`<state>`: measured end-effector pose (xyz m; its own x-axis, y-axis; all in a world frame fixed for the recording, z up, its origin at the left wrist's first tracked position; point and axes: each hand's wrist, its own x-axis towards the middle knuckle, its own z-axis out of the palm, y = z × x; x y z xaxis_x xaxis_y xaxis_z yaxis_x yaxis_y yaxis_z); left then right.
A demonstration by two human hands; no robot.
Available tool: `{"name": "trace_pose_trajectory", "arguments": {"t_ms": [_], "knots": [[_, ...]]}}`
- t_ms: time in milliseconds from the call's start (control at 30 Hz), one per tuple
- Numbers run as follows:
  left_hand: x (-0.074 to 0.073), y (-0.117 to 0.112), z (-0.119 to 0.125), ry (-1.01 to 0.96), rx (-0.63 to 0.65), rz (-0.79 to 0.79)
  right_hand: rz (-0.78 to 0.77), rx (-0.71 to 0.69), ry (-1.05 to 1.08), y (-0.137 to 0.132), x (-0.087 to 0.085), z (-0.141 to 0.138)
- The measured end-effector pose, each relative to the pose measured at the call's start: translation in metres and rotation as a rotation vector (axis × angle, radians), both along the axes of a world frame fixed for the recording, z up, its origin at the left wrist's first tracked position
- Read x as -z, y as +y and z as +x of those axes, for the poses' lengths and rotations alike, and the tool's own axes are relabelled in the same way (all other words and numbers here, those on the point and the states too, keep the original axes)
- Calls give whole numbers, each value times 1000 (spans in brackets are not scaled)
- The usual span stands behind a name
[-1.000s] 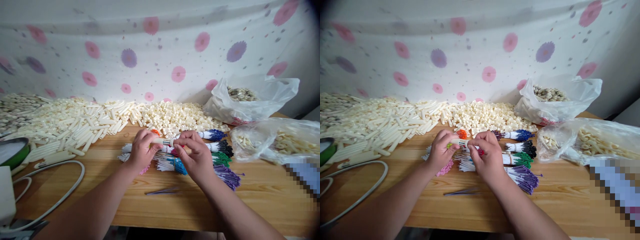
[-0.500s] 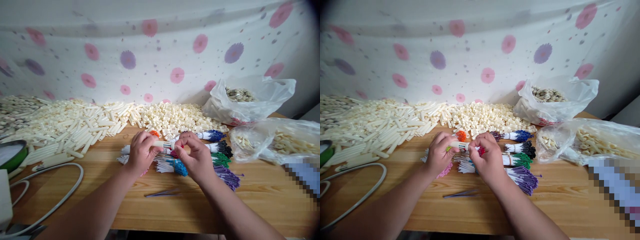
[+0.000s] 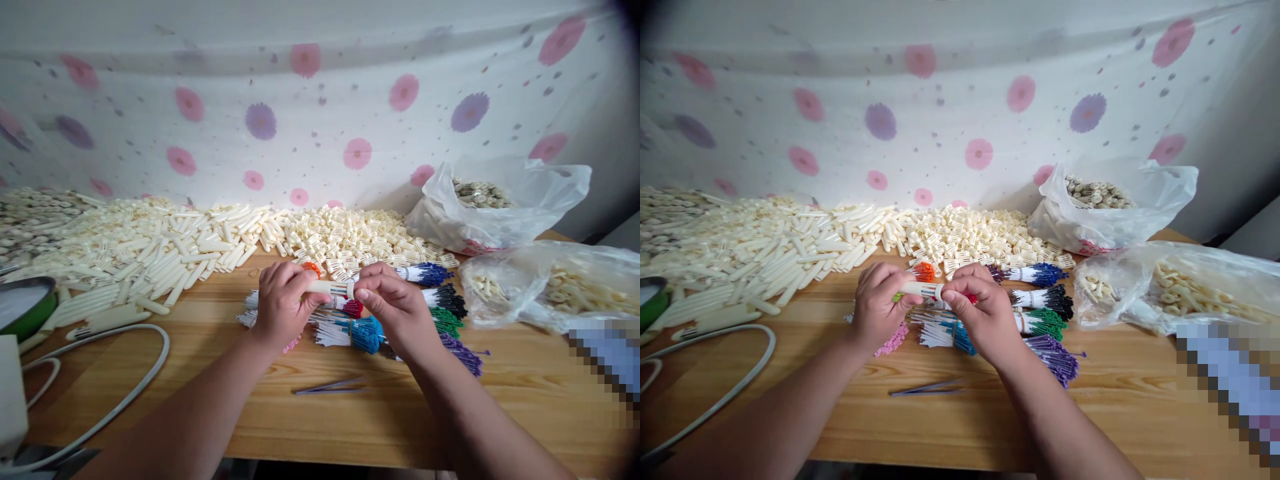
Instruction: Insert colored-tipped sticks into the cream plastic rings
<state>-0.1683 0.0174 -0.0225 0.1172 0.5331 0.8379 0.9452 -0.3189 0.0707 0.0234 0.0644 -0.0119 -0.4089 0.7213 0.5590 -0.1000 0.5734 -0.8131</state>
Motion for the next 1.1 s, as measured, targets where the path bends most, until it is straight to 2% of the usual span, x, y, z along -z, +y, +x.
{"name": "trace_pose_trajectory", "arguments": {"t_ms": [233, 367, 500, 600, 633, 700, 733, 800, 833, 900, 1000, 1100], "knots": [[1, 1, 0, -1, -39, -12, -66, -62, 10, 3, 2, 1], [3, 2, 0, -36, -15, -55, -87, -69, 29, 4, 7, -1], [5, 5, -3, -209, 74, -219, -99, 98, 163, 19, 10, 4], [7, 8, -6, -392, 153, -335, -117, 274, 201, 37, -9, 26], [8, 8, -7, -454, 180, -369, -79, 312, 118, 42, -20, 38], [9, 9, -7, -552, 226, -437, 72, 345, -197, 47, -43, 66], [9, 10, -6, -580, 236, -466, 166, 311, -373, 47, -52, 82], [8, 9, -1, -599, 224, -514, 282, 150, -710, 42, -61, 114], [6, 7, 2, -601, 209, -533, 309, 64, -834, 37, -59, 129], [1, 4, 11, -616, 191, -568, 323, -41, -993, 24, -44, 153], [-8, -3, 29, -617, 236, -654, 358, 17, -1057, 5, -12, 175], [-15, -9, 57, -611, 358, -879, 422, 117, -1062, -4, 7, 178]]}}
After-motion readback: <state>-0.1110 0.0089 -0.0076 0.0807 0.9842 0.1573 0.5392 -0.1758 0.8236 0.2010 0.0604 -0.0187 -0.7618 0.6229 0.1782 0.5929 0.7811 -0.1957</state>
